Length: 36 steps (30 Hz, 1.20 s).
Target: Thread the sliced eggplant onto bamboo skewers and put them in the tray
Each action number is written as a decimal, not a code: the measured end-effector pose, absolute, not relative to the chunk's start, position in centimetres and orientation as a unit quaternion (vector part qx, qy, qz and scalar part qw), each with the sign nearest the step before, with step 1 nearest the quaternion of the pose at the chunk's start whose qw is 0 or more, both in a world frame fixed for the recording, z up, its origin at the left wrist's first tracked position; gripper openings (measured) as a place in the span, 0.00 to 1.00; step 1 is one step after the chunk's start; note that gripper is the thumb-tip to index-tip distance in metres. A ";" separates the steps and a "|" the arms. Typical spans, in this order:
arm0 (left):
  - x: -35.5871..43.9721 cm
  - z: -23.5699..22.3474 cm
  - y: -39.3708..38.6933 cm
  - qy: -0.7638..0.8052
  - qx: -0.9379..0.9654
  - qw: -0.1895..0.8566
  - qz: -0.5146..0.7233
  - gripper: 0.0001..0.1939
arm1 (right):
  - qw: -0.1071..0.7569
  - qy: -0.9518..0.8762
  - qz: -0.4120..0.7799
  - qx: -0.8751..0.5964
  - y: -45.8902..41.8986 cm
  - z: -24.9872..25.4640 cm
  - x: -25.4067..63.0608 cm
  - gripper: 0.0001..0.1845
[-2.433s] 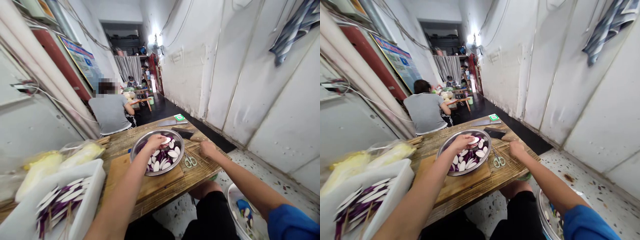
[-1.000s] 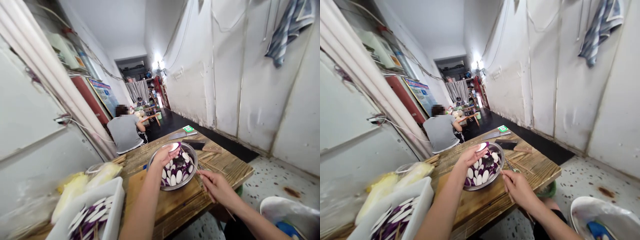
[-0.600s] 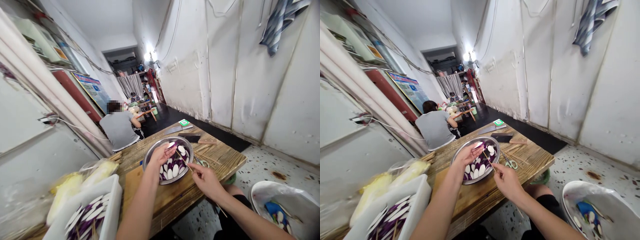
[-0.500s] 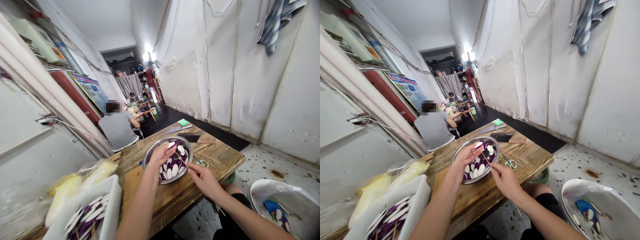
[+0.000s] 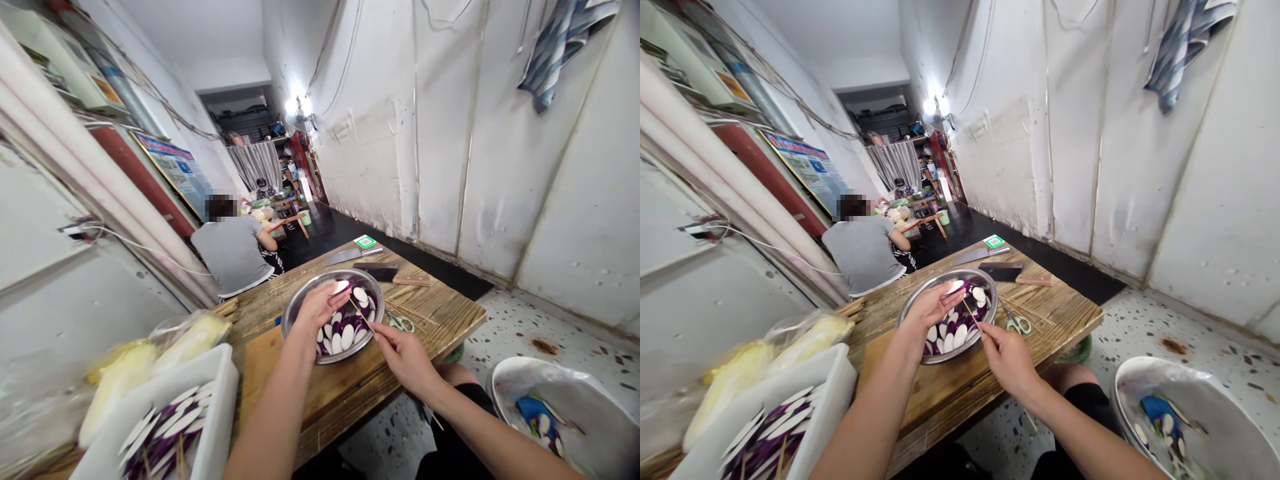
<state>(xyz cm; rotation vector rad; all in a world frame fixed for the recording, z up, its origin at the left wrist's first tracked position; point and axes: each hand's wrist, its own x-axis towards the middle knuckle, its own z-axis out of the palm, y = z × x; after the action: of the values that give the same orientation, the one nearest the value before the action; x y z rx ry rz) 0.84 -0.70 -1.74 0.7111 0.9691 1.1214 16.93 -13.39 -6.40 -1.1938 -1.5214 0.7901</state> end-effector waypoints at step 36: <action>1.5 -1.2 -1.6 0.440 0.352 0.664 0.492 0.03 | 0.497 -0.640 0.280 -0.515 -13.3 -5.7 16.2 0.18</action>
<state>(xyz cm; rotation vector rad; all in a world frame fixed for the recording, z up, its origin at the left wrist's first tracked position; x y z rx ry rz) 1.50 -1.57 -1.25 0.7953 0.9934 1.1126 16.22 -13.26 -5.75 -1.2462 -1.5509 0.6780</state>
